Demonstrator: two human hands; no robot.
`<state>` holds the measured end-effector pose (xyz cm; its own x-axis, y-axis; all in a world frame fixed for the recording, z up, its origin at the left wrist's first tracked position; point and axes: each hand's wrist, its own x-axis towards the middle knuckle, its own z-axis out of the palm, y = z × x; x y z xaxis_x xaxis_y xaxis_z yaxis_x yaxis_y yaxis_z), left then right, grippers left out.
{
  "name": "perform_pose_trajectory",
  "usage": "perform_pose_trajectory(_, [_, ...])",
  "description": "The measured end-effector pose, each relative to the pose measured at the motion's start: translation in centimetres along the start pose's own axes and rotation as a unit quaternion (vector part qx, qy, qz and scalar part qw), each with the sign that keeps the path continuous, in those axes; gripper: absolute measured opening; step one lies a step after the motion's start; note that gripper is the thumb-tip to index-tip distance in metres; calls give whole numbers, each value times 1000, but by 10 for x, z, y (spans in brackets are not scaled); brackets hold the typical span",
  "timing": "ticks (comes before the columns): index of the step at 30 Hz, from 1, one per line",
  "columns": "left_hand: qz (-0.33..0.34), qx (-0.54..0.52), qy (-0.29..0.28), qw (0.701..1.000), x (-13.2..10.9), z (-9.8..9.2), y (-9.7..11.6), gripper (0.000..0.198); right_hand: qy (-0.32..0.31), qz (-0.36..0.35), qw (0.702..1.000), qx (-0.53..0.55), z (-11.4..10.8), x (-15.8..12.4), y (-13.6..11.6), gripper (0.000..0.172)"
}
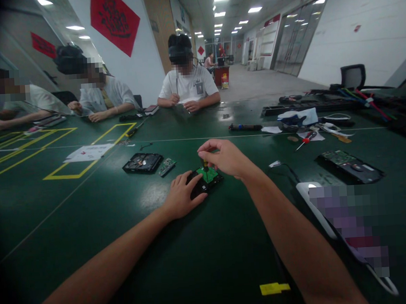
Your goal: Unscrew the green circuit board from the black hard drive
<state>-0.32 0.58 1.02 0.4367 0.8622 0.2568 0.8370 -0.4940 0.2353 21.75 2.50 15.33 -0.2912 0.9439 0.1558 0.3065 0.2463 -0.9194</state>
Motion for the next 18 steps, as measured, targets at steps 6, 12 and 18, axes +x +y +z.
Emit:
perform_pose_trajectory(6, [2,7,2,1000,0,-2,1,73,-37,-7,999,9,-1,-1,-1,16])
perform_pose_trajectory(12, [2,8,2,1000,-1,-4,2,72,-32,16,999,27,1,0,0,17])
perform_pose_trajectory(18, [2,8,10,1000,0,0,1,72,-38,-10,999,3,0,-1,1,16])
